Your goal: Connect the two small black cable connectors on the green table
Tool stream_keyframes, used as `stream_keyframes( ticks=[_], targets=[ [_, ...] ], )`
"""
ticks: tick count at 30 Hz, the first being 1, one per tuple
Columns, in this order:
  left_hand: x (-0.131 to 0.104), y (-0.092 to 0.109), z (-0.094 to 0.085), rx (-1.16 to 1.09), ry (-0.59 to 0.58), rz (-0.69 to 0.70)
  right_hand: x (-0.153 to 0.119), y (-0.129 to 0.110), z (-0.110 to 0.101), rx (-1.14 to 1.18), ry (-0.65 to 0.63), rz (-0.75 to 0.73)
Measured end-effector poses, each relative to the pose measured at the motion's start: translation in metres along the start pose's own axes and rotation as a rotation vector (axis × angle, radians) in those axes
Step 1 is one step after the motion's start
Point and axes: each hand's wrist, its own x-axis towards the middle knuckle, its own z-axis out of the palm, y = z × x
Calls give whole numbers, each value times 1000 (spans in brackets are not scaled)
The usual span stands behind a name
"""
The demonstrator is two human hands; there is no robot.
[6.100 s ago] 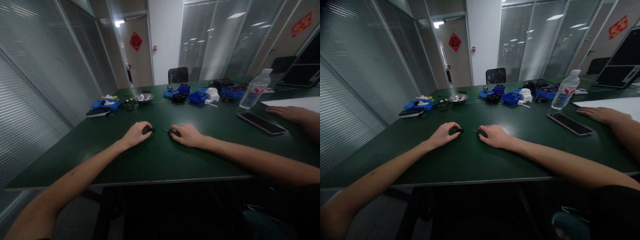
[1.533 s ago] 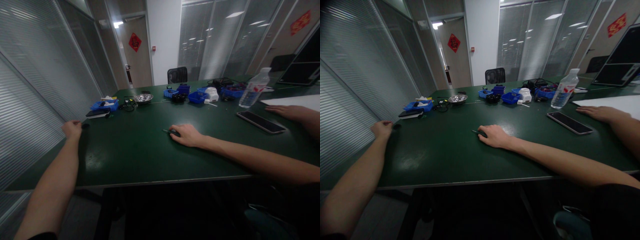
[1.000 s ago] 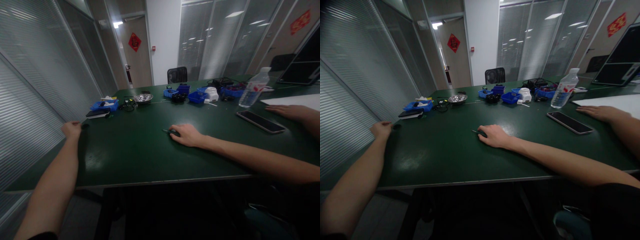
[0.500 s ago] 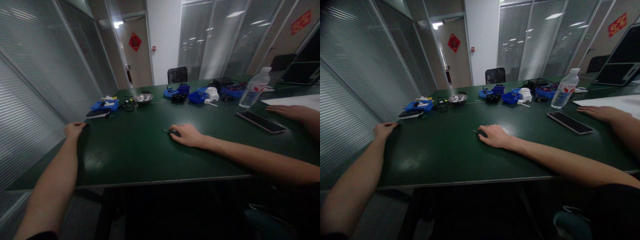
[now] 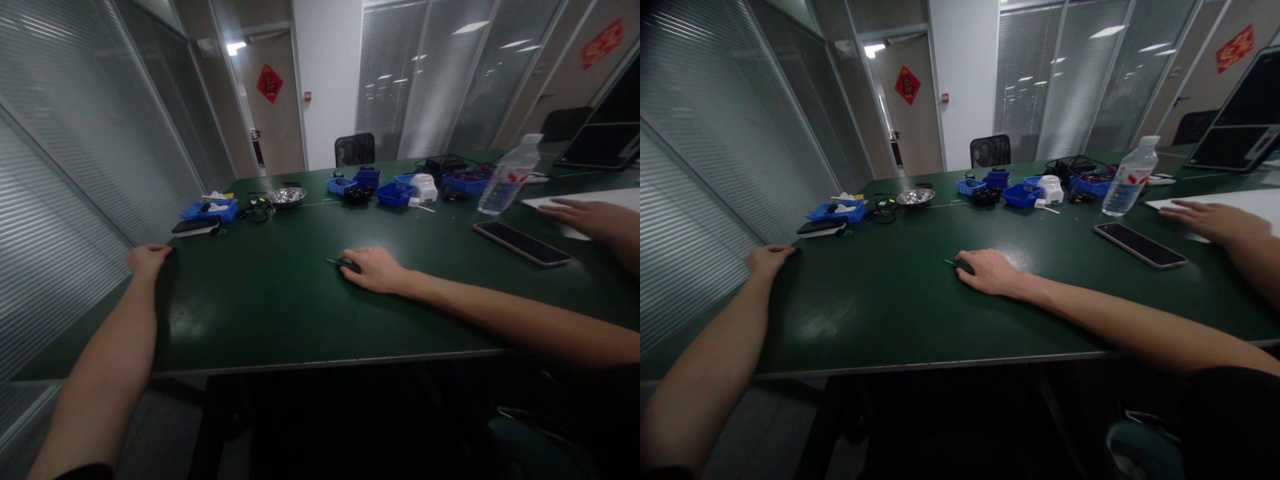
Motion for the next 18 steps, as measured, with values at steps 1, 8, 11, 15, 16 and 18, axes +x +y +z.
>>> stream_keyframes(
  ticks=[1,8,11,15,16,18],
  targets=[
    [0,1,0,-5,0,-3,0,0,0,3,0,0],
    [0,1,2,-40,21,-4,-1,0,-2,29,-11,-10],
    [-4,2,4,-52,39,1,0,1,-1,19,-8,-6],
    [-7,4,5,-49,50,-10,0,2,1,6,-5,-12],
    [-7,4,5,-47,50,-14,1,2,1,4,-3,-13],
    [-5,4,5,-40,49,-20,1,2,1,2,3,-14]
  ],
)
